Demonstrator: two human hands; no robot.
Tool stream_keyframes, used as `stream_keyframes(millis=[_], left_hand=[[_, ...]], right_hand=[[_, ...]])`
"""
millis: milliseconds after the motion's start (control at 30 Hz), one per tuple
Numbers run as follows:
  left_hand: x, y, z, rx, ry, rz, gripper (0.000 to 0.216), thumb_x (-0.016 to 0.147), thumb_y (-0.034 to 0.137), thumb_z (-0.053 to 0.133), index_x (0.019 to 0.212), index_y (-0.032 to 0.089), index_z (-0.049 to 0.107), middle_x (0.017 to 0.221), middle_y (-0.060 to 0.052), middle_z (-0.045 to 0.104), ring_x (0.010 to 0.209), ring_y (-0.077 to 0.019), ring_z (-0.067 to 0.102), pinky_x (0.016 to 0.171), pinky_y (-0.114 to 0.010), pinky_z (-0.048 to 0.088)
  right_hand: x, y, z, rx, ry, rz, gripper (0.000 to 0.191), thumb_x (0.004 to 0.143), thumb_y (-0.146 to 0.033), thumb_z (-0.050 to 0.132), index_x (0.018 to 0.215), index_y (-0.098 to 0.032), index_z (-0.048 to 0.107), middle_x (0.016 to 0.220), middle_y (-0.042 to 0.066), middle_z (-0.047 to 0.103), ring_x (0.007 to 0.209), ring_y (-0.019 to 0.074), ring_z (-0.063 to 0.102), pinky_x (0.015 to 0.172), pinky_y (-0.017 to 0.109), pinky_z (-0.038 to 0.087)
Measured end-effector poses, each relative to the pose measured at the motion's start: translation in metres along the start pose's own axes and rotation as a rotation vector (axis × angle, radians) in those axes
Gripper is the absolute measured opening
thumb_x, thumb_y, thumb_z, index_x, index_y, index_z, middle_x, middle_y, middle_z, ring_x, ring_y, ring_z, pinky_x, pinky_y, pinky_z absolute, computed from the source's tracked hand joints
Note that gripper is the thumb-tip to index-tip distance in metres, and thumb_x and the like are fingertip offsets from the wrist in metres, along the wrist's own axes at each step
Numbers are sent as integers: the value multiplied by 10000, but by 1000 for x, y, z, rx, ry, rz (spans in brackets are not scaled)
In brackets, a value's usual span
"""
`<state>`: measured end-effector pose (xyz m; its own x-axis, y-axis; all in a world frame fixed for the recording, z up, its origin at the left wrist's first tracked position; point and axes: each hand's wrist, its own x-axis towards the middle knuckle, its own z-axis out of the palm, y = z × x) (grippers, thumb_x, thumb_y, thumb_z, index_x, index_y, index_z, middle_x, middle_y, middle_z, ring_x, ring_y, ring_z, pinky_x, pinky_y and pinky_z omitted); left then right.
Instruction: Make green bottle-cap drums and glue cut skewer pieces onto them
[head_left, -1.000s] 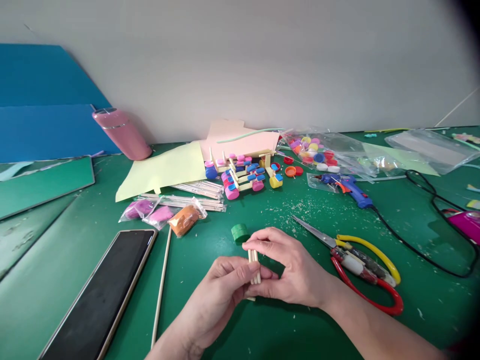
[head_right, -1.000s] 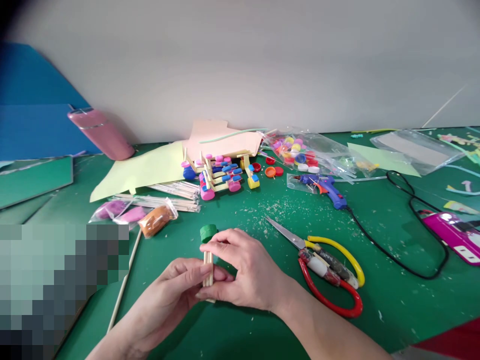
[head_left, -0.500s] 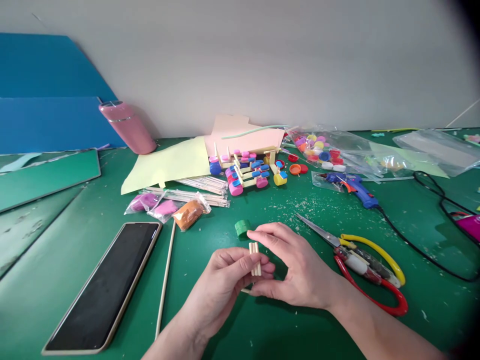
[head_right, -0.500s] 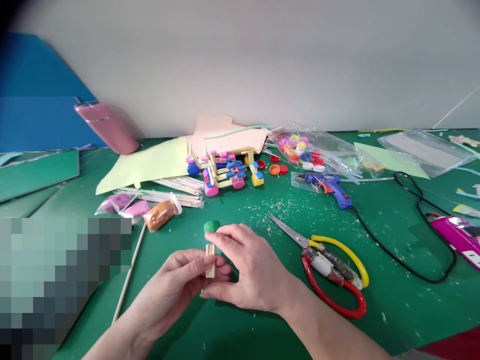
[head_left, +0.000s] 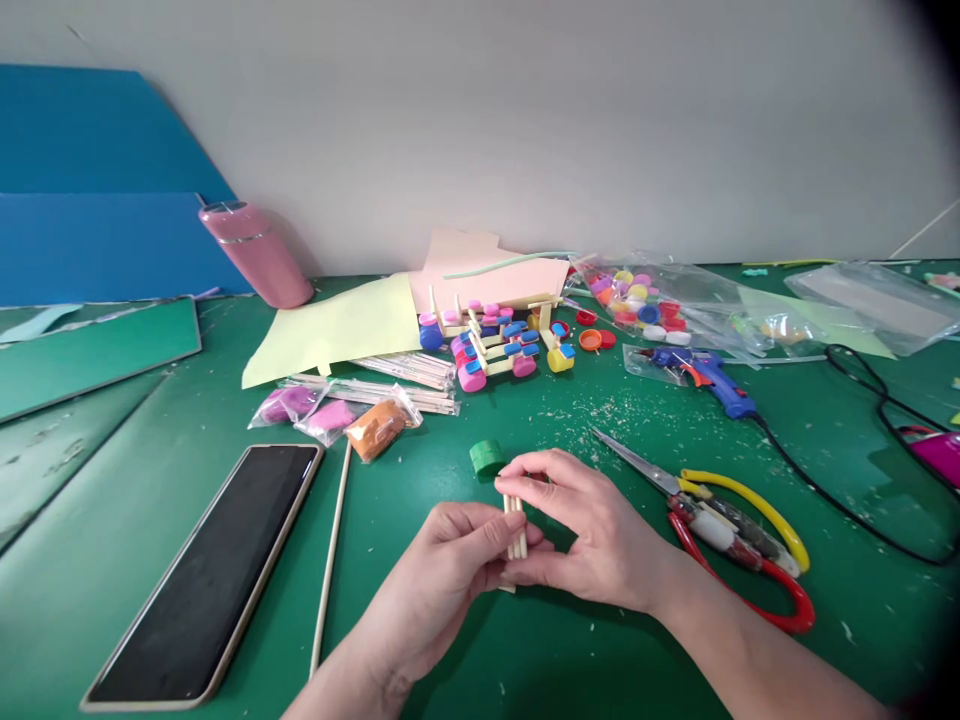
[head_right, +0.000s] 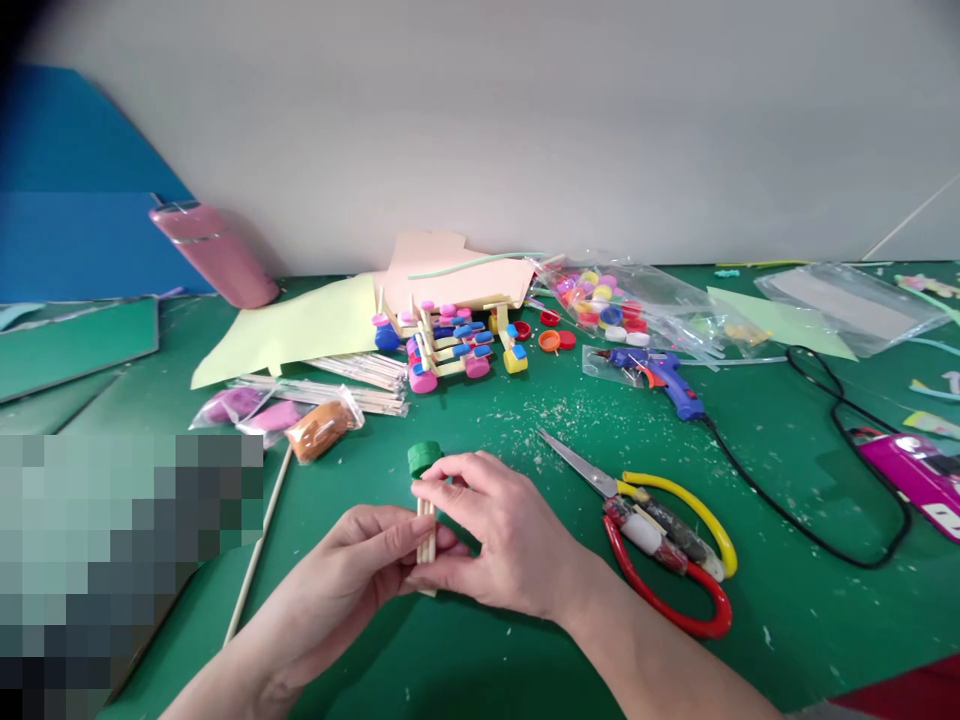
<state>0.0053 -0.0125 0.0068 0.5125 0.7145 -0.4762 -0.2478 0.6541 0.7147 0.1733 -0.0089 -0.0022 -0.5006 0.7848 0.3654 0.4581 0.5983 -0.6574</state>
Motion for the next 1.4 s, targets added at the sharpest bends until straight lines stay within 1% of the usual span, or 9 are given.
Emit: stream_keyframes(millis=[233, 467, 600, 733, 900, 933, 1100, 1233, 1400], left_hand=[[-1, 1, -1, 87, 4, 20, 255, 731, 335, 661, 628, 107, 710, 564, -33, 619, 538, -101, 483, 565, -220, 375], [-1, 2, -1, 124, -4, 35, 270, 752, 340, 640, 630, 111, 712, 531, -25, 606, 529, -102, 477, 568, -225, 371], [-1, 0, 1, 167, 49, 55, 267, 742, 358, 650, 682, 107, 719, 580, -39, 625, 569, -115, 496, 596, -237, 380], [-2, -3, 1, 184, 83, 91, 286, 729, 373, 660, 659, 101, 714, 576, -45, 619, 567, -119, 493, 567, -235, 363], [-1, -4, 1, 159, 101, 86, 294, 741, 367, 649, 634, 100, 707, 620, -69, 650, 588, -131, 515, 545, -232, 352], [-1, -3, 1, 150, 105, 83, 291, 742, 361, 649, 627, 100, 704, 631, -75, 658, 596, -135, 522, 545, -233, 354], [-1, -3, 2, 111, 100, 71, 286, 733, 352, 660, 611, 97, 701, 659, -93, 683, 585, -130, 527, 536, -229, 356], [-1, -2, 3, 66, 89, 66, 279, 726, 356, 669, 637, 96, 717, 657, -91, 686, 610, -135, 549, 580, -231, 390], [0, -2, 3, 27, 82, 64, 268, 709, 374, 684, 680, 110, 724, 644, -81, 692, 617, -145, 579, 622, -246, 429]], right_hand=[[1, -1, 0, 49, -13, 1, 468, 772, -360, 658, 1199, -228, 520, 1143, 77, 564, 1027, 219, 536, 870, 336, 463], [0, 0, 2, 74, 10, -6, 463, 757, -334, 675, 1178, -195, 541, 1135, 81, 575, 1018, 203, 544, 876, 318, 460], [1, -1, 4, 109, 26, -1, 453, 735, -322, 694, 1148, -194, 556, 1109, 78, 585, 994, 194, 554, 863, 312, 466], [1, -2, 4, 109, 13, 3, 453, 734, -286, 692, 1152, -182, 554, 1115, 73, 582, 1002, 179, 547, 885, 287, 449], [0, -3, 2, 52, -49, 71, 730, 659, -376, 745, 1283, -155, 437, 1241, 106, 508, 1121, 222, 479, 941, 313, 414], [0, -2, 2, 49, -53, 73, 750, 646, -383, 753, 1284, -152, 434, 1249, 108, 500, 1126, 224, 475, 944, 313, 413], [1, -2, 1, 52, -27, 46, 617, 665, -352, 740, 1204, -166, 506, 1204, 88, 528, 1079, 203, 504, 926, 294, 423], [1, -2, 2, 60, -3, 23, 498, 704, -318, 713, 1150, -167, 552, 1153, 79, 560, 1032, 188, 527, 890, 290, 440], [1, -2, 2, 88, 22, 19, 475, 710, -295, 714, 1137, -148, 565, 1135, 90, 569, 1019, 188, 535, 884, 293, 446]])
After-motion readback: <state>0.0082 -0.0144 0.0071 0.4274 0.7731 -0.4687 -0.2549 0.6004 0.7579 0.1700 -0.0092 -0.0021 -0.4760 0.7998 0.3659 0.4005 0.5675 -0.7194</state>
